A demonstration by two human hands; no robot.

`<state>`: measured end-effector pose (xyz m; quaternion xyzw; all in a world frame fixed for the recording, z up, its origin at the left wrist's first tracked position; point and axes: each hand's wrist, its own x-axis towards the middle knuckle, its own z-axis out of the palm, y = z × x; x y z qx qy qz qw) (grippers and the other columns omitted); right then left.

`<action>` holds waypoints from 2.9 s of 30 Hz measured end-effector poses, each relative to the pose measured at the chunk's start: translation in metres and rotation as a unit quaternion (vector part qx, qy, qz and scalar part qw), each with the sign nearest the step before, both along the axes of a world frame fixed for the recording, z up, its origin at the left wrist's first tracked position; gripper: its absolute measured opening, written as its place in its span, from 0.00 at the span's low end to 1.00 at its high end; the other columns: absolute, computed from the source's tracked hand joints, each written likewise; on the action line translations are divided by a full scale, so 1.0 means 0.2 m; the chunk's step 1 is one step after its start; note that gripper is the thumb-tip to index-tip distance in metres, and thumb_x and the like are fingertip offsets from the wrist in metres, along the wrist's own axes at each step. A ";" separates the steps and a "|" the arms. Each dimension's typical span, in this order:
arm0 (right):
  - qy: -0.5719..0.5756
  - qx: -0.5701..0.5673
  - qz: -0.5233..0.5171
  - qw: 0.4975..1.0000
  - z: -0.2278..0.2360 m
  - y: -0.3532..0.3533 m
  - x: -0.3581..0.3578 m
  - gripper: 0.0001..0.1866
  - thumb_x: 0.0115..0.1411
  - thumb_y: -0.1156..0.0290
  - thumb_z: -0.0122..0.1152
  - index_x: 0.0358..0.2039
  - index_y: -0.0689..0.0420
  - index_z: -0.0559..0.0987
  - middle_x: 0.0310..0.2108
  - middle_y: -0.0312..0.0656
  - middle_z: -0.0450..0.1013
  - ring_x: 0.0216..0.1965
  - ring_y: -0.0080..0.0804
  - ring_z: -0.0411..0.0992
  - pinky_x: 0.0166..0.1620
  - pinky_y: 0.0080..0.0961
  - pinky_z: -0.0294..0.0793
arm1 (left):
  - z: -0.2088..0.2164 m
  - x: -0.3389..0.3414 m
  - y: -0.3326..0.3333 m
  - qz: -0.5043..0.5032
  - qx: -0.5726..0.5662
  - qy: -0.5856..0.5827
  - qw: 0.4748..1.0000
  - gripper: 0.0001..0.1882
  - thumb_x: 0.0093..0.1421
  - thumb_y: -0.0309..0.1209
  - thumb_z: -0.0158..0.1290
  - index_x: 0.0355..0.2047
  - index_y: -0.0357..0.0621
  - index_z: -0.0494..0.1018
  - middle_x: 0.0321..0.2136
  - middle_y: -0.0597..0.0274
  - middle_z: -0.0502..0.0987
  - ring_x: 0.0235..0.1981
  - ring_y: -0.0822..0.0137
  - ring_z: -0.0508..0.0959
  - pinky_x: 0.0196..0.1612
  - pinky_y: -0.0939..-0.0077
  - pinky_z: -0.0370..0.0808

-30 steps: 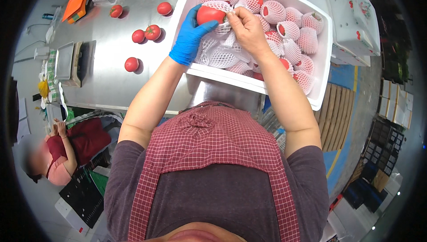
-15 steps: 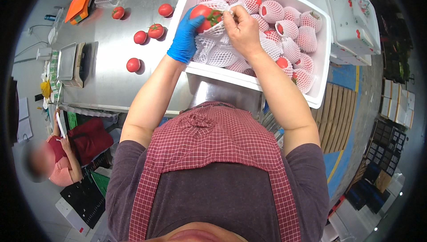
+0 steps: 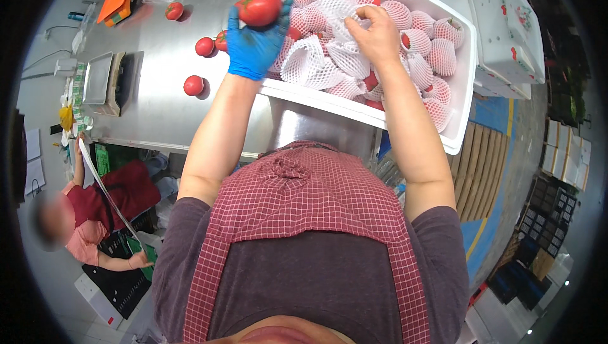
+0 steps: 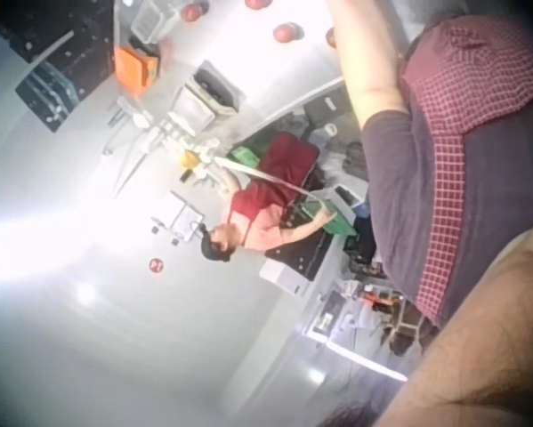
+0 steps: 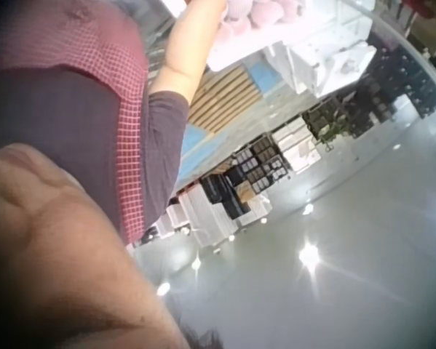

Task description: The person opens a white styrofoam box with a utility knife, removes a tray of individually wrapped tomatoes, and places them on a stainless steel table. The person then unwraps each tomato one by one and arranges them on the table.

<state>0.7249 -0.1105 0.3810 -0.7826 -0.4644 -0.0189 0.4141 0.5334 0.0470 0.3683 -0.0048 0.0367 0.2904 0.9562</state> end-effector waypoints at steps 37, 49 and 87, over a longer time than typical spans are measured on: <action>0.098 -0.258 0.138 0.951 0.21 -0.26 -0.33 0.35 0.44 0.63 0.68 0.54 0.53 0.69 0.51 0.48 0.67 0.53 0.42 0.66 0.54 0.32 0.67 | -0.12 -1.06 0.69 0.157 -0.003 0.504 0.849 0.42 0.55 0.60 0.47 0.63 0.48 0.54 0.61 0.52 0.58 0.59 0.48 0.61 0.56 0.35 0.56; 0.162 0.048 0.057 0.984 0.09 0.19 -0.36 0.07 0.55 0.69 0.62 0.32 0.58 0.79 0.21 0.38 0.73 0.25 0.24 0.70 0.30 0.19 0.69 | -0.18 -0.50 0.19 0.299 0.672 0.441 0.515 0.23 0.51 0.32 0.60 0.48 0.42 0.71 0.43 0.54 0.74 0.46 0.58 0.73 0.51 0.68 0.68; -0.008 -0.226 0.143 0.964 0.16 -0.14 0.01 0.34 0.33 0.58 0.69 0.46 0.53 0.73 0.39 0.46 0.75 0.42 0.45 0.73 0.44 0.36 0.72 | 0.11 -0.01 -0.13 -0.173 0.065 0.214 0.959 0.29 0.61 0.47 0.47 0.56 0.41 0.60 0.45 0.46 0.73 0.46 0.48 0.75 0.42 0.49 0.77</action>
